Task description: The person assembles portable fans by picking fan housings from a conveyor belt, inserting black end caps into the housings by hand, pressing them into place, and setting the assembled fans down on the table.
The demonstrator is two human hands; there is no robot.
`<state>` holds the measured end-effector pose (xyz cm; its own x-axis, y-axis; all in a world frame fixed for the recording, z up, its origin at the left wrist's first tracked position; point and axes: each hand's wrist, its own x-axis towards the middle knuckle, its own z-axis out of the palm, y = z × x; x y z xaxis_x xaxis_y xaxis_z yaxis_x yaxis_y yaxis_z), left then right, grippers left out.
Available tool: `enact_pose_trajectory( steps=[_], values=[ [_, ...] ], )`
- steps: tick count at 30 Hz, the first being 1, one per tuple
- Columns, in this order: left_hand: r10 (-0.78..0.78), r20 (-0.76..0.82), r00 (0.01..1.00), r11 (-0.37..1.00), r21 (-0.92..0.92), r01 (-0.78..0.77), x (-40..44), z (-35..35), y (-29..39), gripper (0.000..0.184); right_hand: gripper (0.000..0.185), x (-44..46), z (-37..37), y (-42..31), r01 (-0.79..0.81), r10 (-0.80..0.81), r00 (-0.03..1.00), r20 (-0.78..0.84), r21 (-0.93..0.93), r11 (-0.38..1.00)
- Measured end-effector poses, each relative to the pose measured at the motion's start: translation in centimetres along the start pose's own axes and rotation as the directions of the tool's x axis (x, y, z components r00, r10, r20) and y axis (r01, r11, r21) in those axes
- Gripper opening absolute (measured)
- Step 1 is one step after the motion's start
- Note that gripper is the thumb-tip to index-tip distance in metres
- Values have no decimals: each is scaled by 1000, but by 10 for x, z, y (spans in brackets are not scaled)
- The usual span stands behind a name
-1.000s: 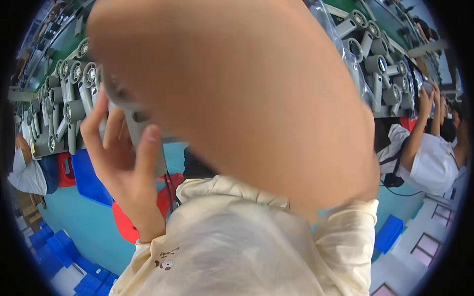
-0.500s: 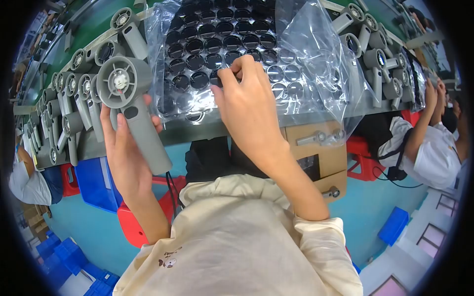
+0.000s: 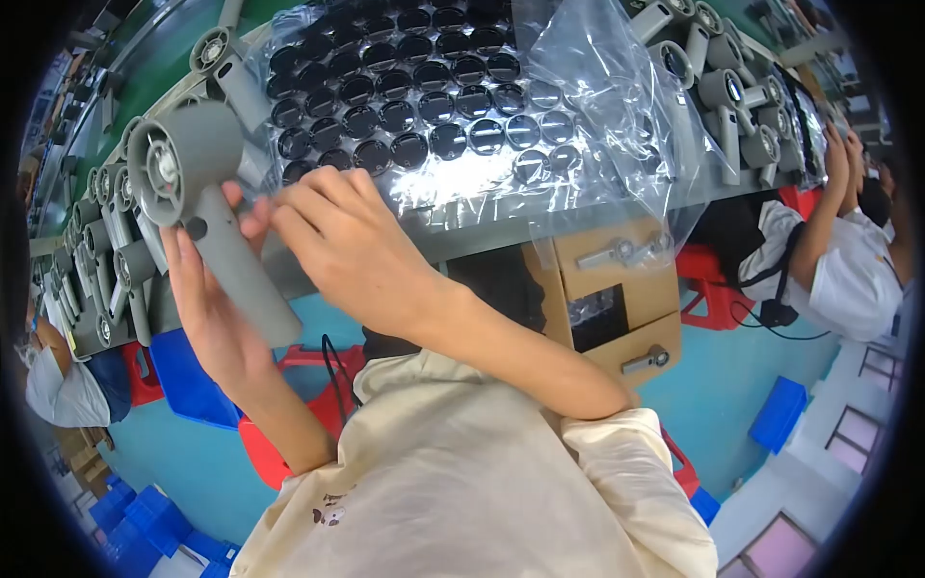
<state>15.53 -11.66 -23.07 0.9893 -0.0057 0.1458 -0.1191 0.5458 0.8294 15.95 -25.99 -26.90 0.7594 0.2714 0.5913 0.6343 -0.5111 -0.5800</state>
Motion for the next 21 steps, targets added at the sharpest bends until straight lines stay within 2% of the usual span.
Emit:
enact_pose_trajectory(
  steps=[1, 4, 5, 8, 10, 13, 14, 17, 21],
  values=[
    [36, -97, 995, 999, 19, -34, 5, 10, 1, 42, 30, -1, 0, 0, 36, -35, 999, 17, -13, 999],
    [-12, 14, 1000, 999, 47, 11, 21, 0, 3, 42, 32, 0, -6, -4, 17, -27, 997, 78, 130, 991],
    [-29, 16, 999, 1000, 14, 28, 25, 0, 0, 44, 31, -2, -9, 0, 65, -69, 995, 67, 61, 996],
    [-58, -27, 998, 992, 110, 61, 29, 3, -2, 44, 31, -20, -43, 6, -107, 108, 989, -103, 14, 994],
    [-50, 1, 999, 990, 134, 49, 29, -4, -3, 44, 25, -31, -78, 16, -195, 184, 981, -64, -264, 945],
    [-10, -89, 996, 974, 224, 30, 28, 7, -3, 46, 28, -44, -119, 24, -200, 219, 975, -28, -538, 819],
    [-24, -68, 997, 974, 224, 38, 28, 9, -4, 46, 28, -49, -126, 27, -255, 276, 960, -45, -547, 797],
    [-53, -20, 998, 969, 239, 56, 27, 19, -8, 48, 30, -58, -142, 39, -263, 273, 960, -62, -535, 803],
    [-166, 91, 982, 986, 50, 162, 17, 50, -27, 51, 35, -56, -148, 40, -244, 263, 964, -52, -571, 784]
  ],
)
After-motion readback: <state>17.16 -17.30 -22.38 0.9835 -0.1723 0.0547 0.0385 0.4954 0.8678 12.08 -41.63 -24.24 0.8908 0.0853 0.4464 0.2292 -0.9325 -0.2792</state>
